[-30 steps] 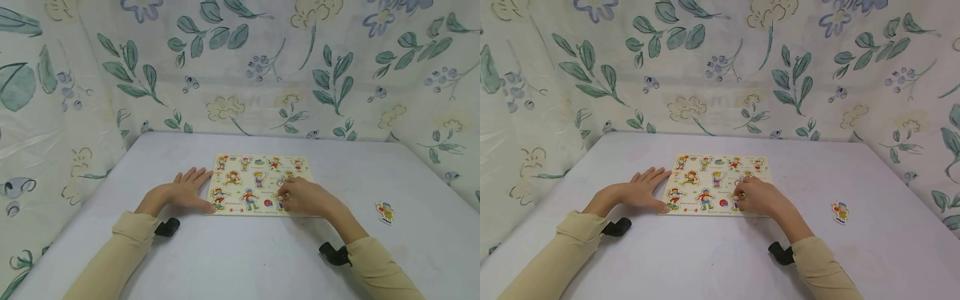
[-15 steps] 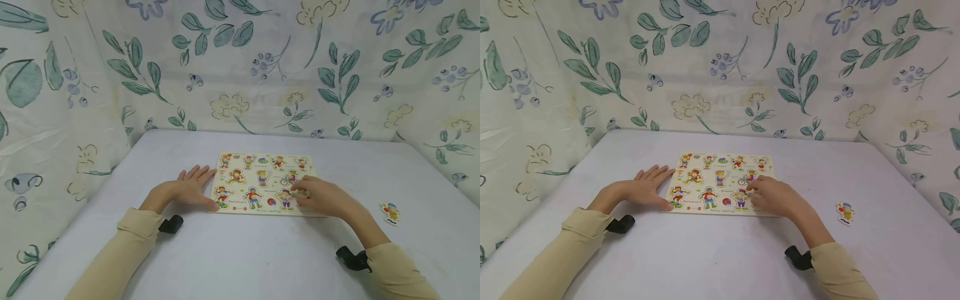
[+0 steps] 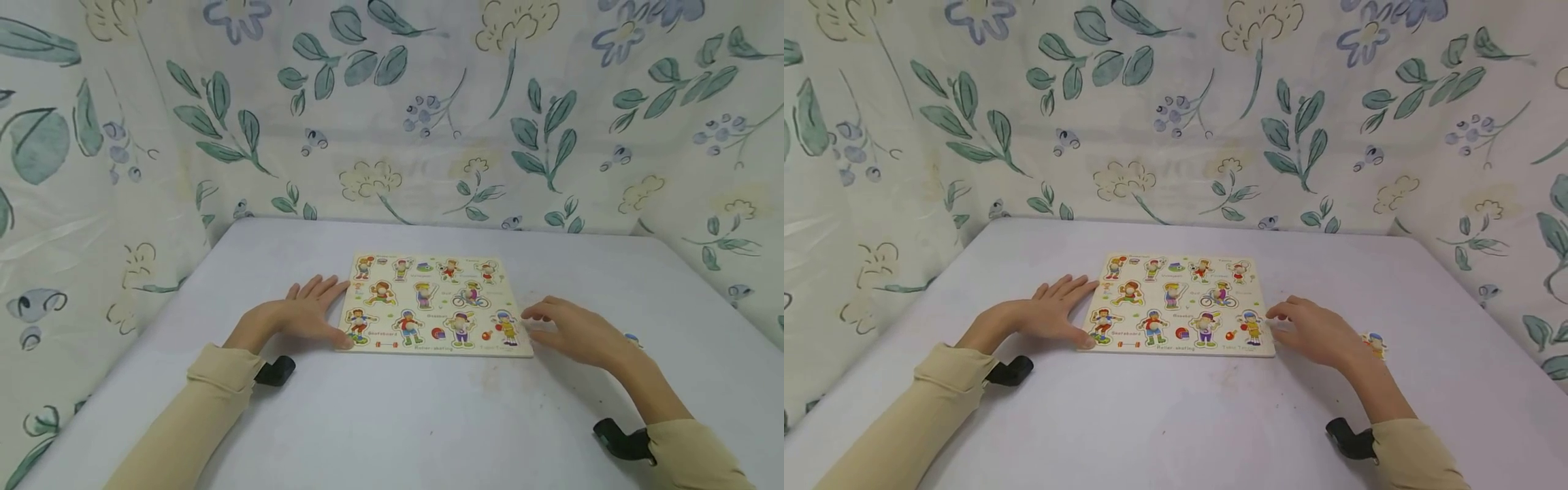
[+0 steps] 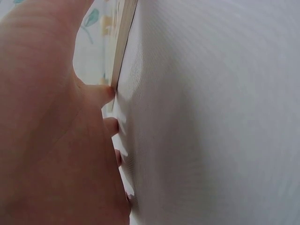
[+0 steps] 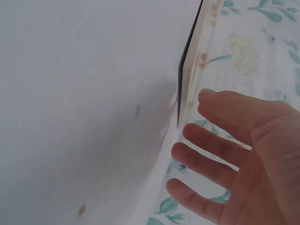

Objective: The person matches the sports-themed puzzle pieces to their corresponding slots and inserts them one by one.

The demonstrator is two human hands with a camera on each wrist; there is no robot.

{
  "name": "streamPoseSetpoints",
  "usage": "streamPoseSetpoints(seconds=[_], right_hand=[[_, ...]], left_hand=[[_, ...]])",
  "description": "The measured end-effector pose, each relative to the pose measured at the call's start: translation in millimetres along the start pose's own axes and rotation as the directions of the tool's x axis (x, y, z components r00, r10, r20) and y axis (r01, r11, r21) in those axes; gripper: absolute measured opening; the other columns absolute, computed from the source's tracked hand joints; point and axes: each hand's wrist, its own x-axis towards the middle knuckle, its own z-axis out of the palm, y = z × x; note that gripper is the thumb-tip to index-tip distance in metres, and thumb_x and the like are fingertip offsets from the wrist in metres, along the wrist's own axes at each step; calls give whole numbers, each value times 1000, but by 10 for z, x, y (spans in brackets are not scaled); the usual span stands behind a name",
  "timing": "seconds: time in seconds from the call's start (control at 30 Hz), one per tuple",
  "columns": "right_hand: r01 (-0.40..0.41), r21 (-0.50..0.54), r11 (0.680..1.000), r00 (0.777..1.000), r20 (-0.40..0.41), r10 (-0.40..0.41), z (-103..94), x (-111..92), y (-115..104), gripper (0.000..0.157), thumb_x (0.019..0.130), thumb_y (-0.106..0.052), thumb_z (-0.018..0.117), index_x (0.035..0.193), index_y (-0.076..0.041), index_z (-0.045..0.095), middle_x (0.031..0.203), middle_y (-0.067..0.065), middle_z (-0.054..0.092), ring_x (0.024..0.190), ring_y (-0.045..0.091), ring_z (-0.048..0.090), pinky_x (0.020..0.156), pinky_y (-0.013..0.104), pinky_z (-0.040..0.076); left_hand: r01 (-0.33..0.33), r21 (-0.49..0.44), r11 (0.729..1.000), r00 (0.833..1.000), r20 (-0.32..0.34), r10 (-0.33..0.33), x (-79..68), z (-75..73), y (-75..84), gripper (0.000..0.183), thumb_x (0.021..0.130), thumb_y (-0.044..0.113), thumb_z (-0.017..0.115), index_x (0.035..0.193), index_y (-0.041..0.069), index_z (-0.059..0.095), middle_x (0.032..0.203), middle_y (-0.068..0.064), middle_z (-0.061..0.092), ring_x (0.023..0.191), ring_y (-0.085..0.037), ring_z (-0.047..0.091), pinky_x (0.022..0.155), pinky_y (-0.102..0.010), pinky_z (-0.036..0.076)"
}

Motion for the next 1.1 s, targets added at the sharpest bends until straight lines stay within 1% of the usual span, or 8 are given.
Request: streamPoseSetpoints(seconds=[0.2,0.37,0.47,0.67,0.8,0.9,1.0,1.1], right_hand=[[-36,-2,999,999,-19,36,-31,-126,213,33,93,-23,66,122,-8,67,117,13,64,111,35,60,88,54,52],[-75,19,997,996,-54,76,-55,-223,424,32,93,-22,66,121,-6,67,116,15,64,109,39,59,86,57,51],[-100,33,994,993,-64,102,-73,-281,559,32,94,-22,64,121,-5,66,117,19,62,109,43,58,84,58,51],[-144,45,989,988,-57,146,-155,-405,842,37,94,-18,63,126,0,62,123,31,56,110,51,54,81,62,50],[-162,48,986,986,-40,164,-227,-472,1006,39,94,-18,63,125,5,60,122,35,55,110,53,51,81,63,49],[-174,54,983,984,-11,175,-262,-506,1102,39,93,-18,63,121,9,60,115,32,59,104,49,54,80,59,51],[-189,61,980,982,24,188,-269,-514,1161,38,92,-17,64,117,11,61,104,23,63,95,40,57,74,51,53],[-196,75,978,980,38,194,-250,-510,1181,37,91,-16,65,115,11,61,98,15,64,89,31,56,70,44,51]], left_hand=[[-4,1,1000,1000,0,4,16,24,-14,118,73,67,70,159,12,12,165,-20,4,150,-43,-5,116,-66,-3],[1,2,1000,1000,-3,-1,21,25,-14,118,73,66,70,159,12,13,165,-20,4,150,-44,-5,116,-66,-3],[2,-2,1000,1000,-1,-2,18,26,-7,118,73,66,71,159,11,13,165,-20,4,150,-44,-6,116,-66,-4],[-7,1,1000,1000,-3,7,3,20,-3,117,73,66,71,159,11,13,165,-20,4,150,-44,-5,115,-66,-3],[-13,10,1000,1000,-10,13,-5,9,-6,117,73,66,70,159,11,13,165,-20,4,150,-44,-5,115,-67,-2],[-14,9,1000,1000,-10,14,-12,2,-1,117,73,65,70,159,11,13,165,-21,5,150,-44,-4,115,-67,-2],[-17,7,1000,1000,-10,17,-17,-1,1,116,73,64,70,159,11,13,165,-21,5,150,-45,-4,115,-67,-2],[-15,8,1000,1000,-10,15,-15,1,-2,116,73,64,70,159,11,13,165,-21,5,150,-45,-4,115,-67,-2]])
